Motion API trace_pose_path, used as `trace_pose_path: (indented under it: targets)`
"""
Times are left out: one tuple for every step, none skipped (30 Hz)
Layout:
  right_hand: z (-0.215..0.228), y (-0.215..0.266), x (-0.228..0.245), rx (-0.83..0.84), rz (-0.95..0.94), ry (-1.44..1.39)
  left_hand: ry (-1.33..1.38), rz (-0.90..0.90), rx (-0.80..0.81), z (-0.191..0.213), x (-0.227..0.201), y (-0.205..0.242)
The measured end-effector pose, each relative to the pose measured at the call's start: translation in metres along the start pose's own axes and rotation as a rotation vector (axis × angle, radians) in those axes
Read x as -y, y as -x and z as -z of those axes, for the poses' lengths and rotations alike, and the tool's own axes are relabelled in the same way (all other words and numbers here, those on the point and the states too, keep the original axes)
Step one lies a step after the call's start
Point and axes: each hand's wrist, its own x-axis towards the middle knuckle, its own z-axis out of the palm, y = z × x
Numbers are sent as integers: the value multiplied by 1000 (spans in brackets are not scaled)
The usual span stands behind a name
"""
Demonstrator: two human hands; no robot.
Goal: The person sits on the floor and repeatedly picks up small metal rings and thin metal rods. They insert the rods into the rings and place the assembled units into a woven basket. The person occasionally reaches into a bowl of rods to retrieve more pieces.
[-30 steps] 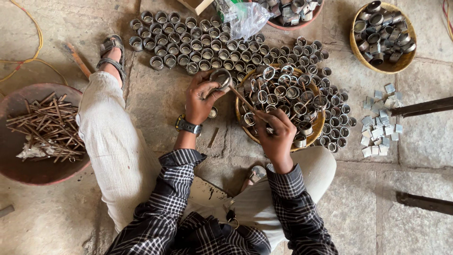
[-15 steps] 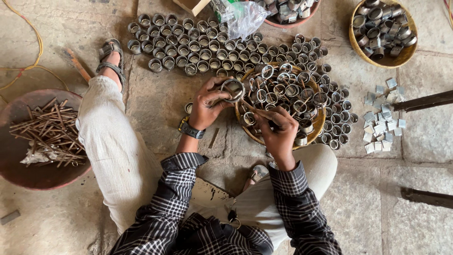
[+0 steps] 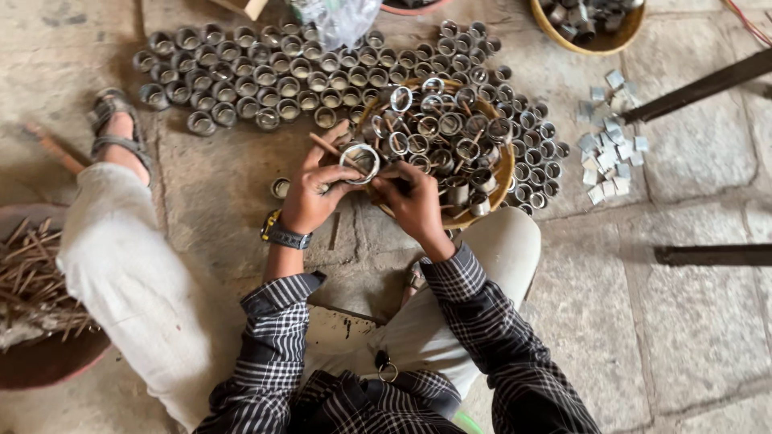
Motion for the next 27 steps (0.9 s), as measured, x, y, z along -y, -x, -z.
trace_pose_path:
  targets:
    - [2,-1,-3,51,-106,-161,-30,-1,13,-1,4,1]
    - [5,-3,-6,100,-212,-322,-60,-2,26,-1,8,3]
    - [8,-6,-8,81,-267,-331,-92,0,35,-4,12,5]
    - [10,-9,-10,62,-322,-340,-122,-8,46,-9,15,6]
    - [12,-14,-11,48,-375,-351,-158,-14,55,-14,19,6]
    - [14,-18,-12,87,-380,-296,-193,-20,65,-17,21,7]
    - [19,-23,-13,127,-382,-242,-210,-35,70,-21,21,8]
    - [24,-27,-14,168,-384,-188,-228,-50,76,-25,19,9]
    - [29,-31,-16,183,-378,-128,-247,-65,80,-29,18,9]
    - [34,-36,-20,197,-371,-69,-204,-12,70,-31,18,6]
    - [39,-41,-26,211,-364,-9,-161,41,61,-32,18,3]
    - [45,-50,-35,189,-353,139,-117,93,51,-31,19,1]
    - [53,-61,-49,167,-343,288,-168,54,3,-26,21,0]
    - [65,-75,-67,143,-332,437,-220,16,-45,-16,24,0]
    - [80,-93,-89,98,-298,530,-272,-23,-92,-5,28,0]
    - [97,-112,-114,52,-262,622,-350,-5,-125,4,31,1]
    - [117,-129,-142,-20,-180,680,-424,12,-155,13,33,2]
    - [137,-145,-169,-92,-98,736,-499,29,-184,19,34,2]
    - [156,-162,-196,-193,-121,793,-443,100,-183,22,33,4]
    - [173,-176,-221,-295,-144,849,-387,170,-182,28,31,8]
    - [189,-185,-242,-312,-99,885,-333,240,-184,32,29,11]
    - [202,-192,-260,-329,-52,920,-307,247,-187,32,30,11]
    - [209,-200,-273,-345,-5,952,-284,255,-191,33,31,11]
    - [214,-205,-284,-345,-44,970,-261,262,-194,34,35,11]
    - [217,-201,-292,-347,-90,989,-247,280,-200,35,39,13]
    - [218,-199,-298,-348,-136,1007,-233,299,-207,35,46,14]
    - [217,-196,-302,-345,-143,996,-218,319,-212,34,53,16]
